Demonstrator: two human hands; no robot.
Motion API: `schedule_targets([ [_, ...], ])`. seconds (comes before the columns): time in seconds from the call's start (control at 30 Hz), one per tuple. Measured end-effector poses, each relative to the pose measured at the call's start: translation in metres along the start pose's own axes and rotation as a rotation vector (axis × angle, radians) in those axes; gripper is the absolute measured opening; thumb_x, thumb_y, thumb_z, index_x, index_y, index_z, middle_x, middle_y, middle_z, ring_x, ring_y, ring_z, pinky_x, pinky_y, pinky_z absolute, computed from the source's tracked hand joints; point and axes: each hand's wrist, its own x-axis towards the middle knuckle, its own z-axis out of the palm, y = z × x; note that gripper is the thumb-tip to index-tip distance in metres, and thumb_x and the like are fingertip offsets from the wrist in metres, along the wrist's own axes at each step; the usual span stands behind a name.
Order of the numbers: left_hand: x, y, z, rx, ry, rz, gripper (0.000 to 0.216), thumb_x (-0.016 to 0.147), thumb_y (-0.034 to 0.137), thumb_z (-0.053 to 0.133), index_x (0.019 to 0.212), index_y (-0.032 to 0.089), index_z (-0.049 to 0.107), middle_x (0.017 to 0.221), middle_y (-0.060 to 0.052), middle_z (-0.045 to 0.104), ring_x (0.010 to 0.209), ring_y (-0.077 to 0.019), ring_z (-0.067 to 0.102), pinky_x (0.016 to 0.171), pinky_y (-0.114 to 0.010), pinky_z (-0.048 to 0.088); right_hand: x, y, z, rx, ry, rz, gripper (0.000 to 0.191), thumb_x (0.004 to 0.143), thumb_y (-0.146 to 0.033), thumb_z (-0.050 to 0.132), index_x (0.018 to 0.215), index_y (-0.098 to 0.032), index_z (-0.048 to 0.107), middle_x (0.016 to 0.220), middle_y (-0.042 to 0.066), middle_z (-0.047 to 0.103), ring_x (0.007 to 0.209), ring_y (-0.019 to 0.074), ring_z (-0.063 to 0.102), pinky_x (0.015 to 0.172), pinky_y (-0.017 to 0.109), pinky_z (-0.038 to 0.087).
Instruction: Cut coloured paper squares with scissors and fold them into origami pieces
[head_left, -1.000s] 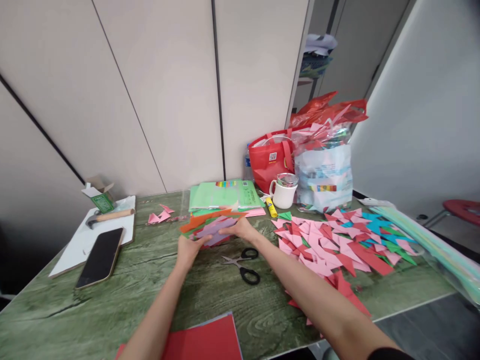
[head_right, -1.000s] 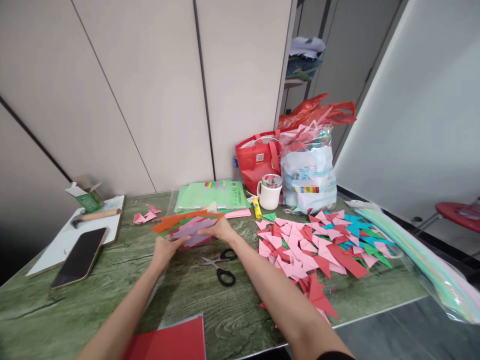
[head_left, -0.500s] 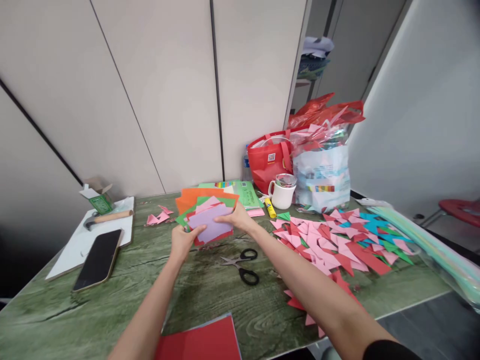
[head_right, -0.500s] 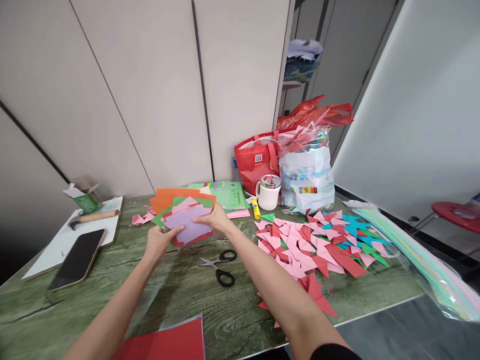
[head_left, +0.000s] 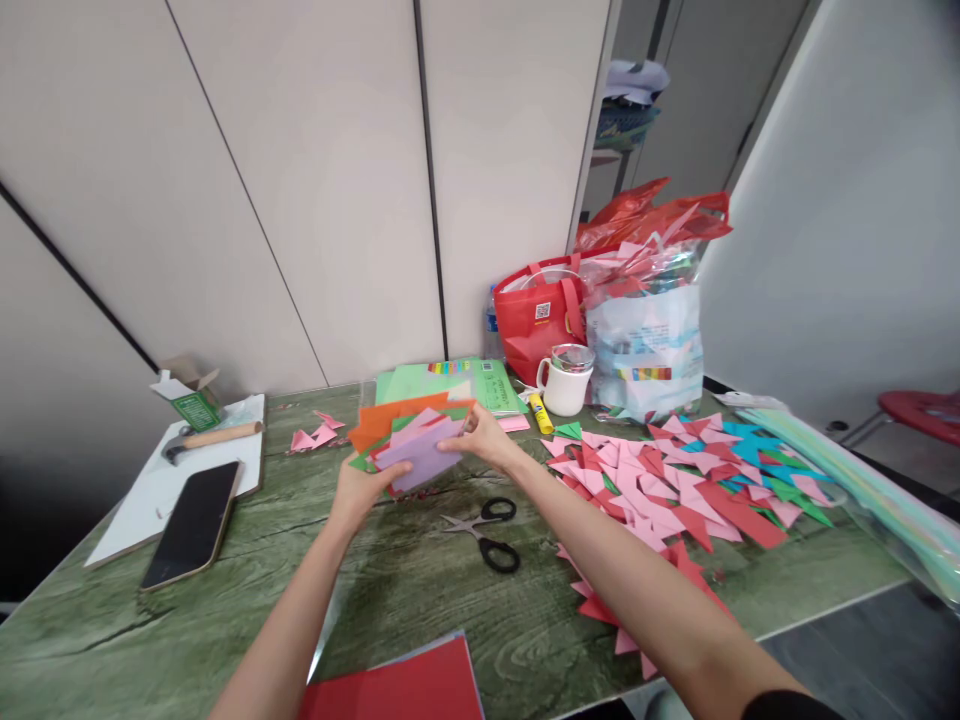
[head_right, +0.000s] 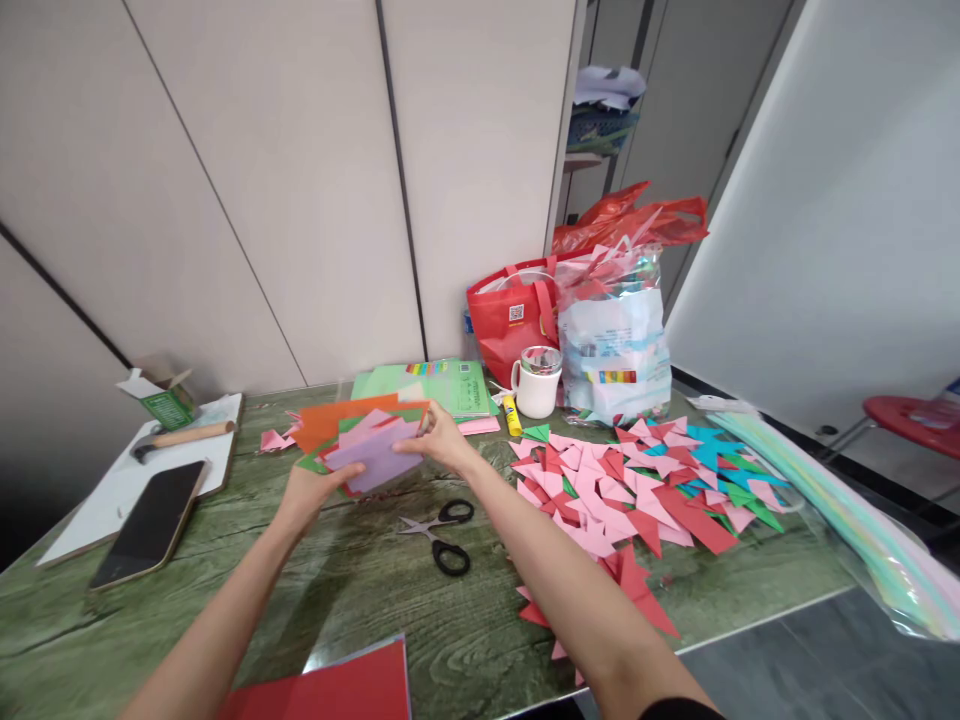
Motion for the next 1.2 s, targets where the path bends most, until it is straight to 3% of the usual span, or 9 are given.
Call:
schedule_targets([
  [0.17,-0.012,-0.015,0.010,0.009,0.037,-0.019,0.049,0.042,0.033,0.083,0.085,0.013,0.069,0.084,-0.009,0.072,0.081,-0.0263,0.067,0.076,-0.038,0.054,-0.015,0.014,0.007,-0.015,0.013,0.017,0.056,0.047,-0.037,0.082,0.093,-0.018,0.056,0.083,0.003,0.068,0.073,0.0197,0.064,0.069,0.034,0.053],
  [0.27,-0.004,-0.006,0.013,0.010,0.098,0.006,0.049,0.052,0.037,0.079,0.092,0.011,0.068,0.093,-0.011,0.071,0.088,-0.0255,0.066,0.079,-0.037,0.053,-0.004,0.006,0.015,-0.017,0.024,-0.003,0.051,0.054,-0.040,0.079,0.093,-0.018,0.057,0.085,0.003,0.068,0.075,0.0190,0.063,0.070,0.033,0.053],
  [0.4,0.002,0.008,0.003,0.027,0.081,0.035,0.052,0.047,0.030,0.082,0.093,0.013,0.068,0.099,-0.010,0.070,0.094,-0.0257,0.064,0.085,-0.036,0.051,0.004,-0.010,0.006,-0.022,0.021,-0.032,0.063,0.050,-0.033,0.082,0.104,-0.020,0.052,0.097,0.002,0.066,0.086,0.0184,0.062,0.076,0.031,0.050],
  [0.57,-0.016,-0.013,0.004,0.033,0.054,0.002,0.067,0.043,0.025,0.082,0.107,0.015,0.064,0.095,-0.008,0.071,0.093,-0.0243,0.065,0.086,-0.035,0.049,-0.016,0.010,-0.001,-0.055,0.053,0.008,0.083,0.039,-0.029,0.085,0.114,-0.022,0.049,0.099,0.004,0.063,0.079,0.0185,0.062,0.068,0.030,0.051],
  [0.73,-0.005,-0.004,0.012,0.059,0.094,-0.003,0.045,0.053,0.035,0.078,0.089,0.010,0.069,0.090,-0.011,0.072,0.083,-0.0266,0.067,0.076,-0.037,0.054,-0.003,0.012,0.012,-0.055,0.095,-0.014,0.058,0.052,-0.036,0.080,0.101,-0.020,0.054,0.094,0.004,0.064,0.082,0.0195,0.061,0.073,0.032,0.051],
  [0.83,0.003,0.010,0.007,0.069,0.072,0.047,0.051,0.049,0.031,0.081,0.094,0.013,0.069,0.101,-0.009,0.070,0.096,-0.0258,0.063,0.086,-0.036,0.050,0.007,-0.003,0.009,-0.057,0.075,-0.054,0.066,0.052,-0.033,0.081,0.109,-0.021,0.050,0.101,0.003,0.063,0.089,0.0200,0.061,0.077,0.032,0.050],
  [0.93,-0.004,0.003,0.004,0.061,0.066,0.043,0.055,0.047,0.030,0.081,0.099,0.015,0.068,0.101,-0.008,0.070,0.095,-0.0256,0.064,0.087,-0.037,0.049,0.000,-0.005,0.000,-0.130,0.076,-0.071,0.082,0.047,-0.032,0.083,0.119,-0.022,0.044,0.106,0.004,0.061,0.095,0.0206,0.058,0.082,0.033,0.047],
  [1.1,-0.021,-0.028,0.015,0.030,0.094,-0.005,0.040,0.049,0.034,0.080,0.083,0.014,0.072,0.084,-0.008,0.073,0.082,-0.0264,0.067,0.077,-0.038,0.053,-0.019,0.015,-0.001,-0.208,0.130,-0.078,0.088,0.042,-0.032,0.086,0.120,-0.020,0.046,0.106,0.005,0.058,0.103,0.0229,0.052,0.096,0.039,0.037],
  [1.2,-0.015,-0.023,0.020,0.008,0.115,-0.017,0.042,0.050,0.036,0.079,0.082,0.011,0.072,0.081,-0.010,0.073,0.076,-0.0262,0.067,0.072,-0.038,0.055,-0.015,0.013,0.007,-0.207,0.152,-0.083,0.085,0.045,-0.035,0.085,0.120,-0.020,0.047,0.107,0.005,0.056,0.102,0.0240,0.052,0.095,0.040,0.038],
])
